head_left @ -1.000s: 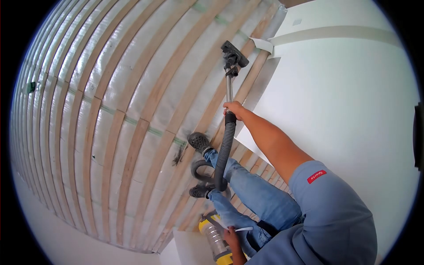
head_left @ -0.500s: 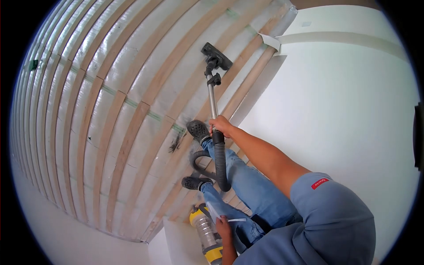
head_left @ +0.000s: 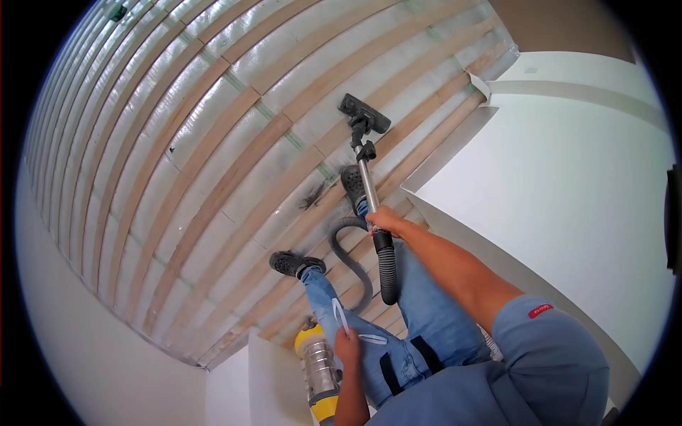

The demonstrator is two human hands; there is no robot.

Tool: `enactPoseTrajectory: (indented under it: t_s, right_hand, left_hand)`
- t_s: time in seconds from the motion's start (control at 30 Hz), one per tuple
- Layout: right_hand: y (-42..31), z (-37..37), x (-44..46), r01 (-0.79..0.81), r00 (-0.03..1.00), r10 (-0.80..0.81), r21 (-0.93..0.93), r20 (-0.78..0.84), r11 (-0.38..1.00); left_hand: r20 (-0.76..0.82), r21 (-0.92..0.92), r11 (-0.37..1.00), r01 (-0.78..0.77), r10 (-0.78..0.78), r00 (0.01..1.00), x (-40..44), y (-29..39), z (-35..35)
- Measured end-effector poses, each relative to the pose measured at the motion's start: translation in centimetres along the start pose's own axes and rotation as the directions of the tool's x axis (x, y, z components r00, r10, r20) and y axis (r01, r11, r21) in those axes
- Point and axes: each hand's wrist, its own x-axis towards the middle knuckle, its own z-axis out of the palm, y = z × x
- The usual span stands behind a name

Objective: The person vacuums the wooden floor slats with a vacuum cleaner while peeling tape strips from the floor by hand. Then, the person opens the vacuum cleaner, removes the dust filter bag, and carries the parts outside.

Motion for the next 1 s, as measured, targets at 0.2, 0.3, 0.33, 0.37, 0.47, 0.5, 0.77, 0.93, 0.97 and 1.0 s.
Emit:
enactPoseTrajectory:
  t_s: [0.2,0.3,0.33,0.37,0.47,0.5,0.77,0.93,0.97,1.0]
  right_hand:
    - [3.9,9.9,-2.1,-0.062,0.997,0.066,-0.075,0.045,0.995]
    - [5.8,15.6,-3.1,-0.091,0.989,0.101,-0.093,0.107,0.991]
    - [6.9,17.6,-3.0,-0.095,0.987,0.110,-0.133,0.116,0.987]
    - [7.9,19.5,-3.1,-0.096,0.986,0.117,-0.172,0.121,0.980]
    - [9.6,24.7,-4.5,-0.082,0.984,0.113,-0.215,0.138,0.973]
    - [9.8,26.2,-5.0,-0.064,0.985,0.100,-0.233,0.142,0.970]
    - [10.9,29.9,-8.4,-0.110,0.970,0.183,-0.379,0.163,0.919]
    - [12.9,30.8,-9.5,-0.005,0.953,0.225,-0.731,0.203,0.683]
    - [12.0,31.7,-10.5,0.083,0.932,0.248,-0.822,0.264,0.564]
    - [11.2,32.6,-11.4,0.187,0.907,0.269,-0.883,0.323,0.430]
  left_hand:
    - [-0.138,-0.078,0.997,0.011,-0.022,0.990,0.1,-6.6,-5.2]
    - [-0.184,-0.204,0.977,-0.064,0.026,0.983,0.1,-9.1,-6.3]
    - [-0.149,-0.187,0.981,-0.050,0.022,0.989,0.1,-10.0,-6.4]
    - [-0.112,-0.170,0.985,-0.040,0.021,0.994,0.2,-10.7,-6.7]
    - [-0.169,-0.162,0.984,-0.074,0.046,0.985,0.0,-12.4,-7.1]
    - [-0.174,-0.178,0.981,-0.071,0.040,0.984,0.0,-13.2,-7.1]
    - [-0.257,-0.508,0.859,-0.062,-0.082,0.963,0.0,-16.5,-6.1]
    - [-0.209,-0.556,0.831,0.005,-0.146,0.967,-0.9,-16.0,-6.1]
    - [-0.206,-0.563,0.826,0.026,-0.171,0.963,-0.8,-15.9,-6.2]
    - [-0.211,-0.574,0.818,0.029,-0.182,0.960,-0.7,-16.3,-6.1]
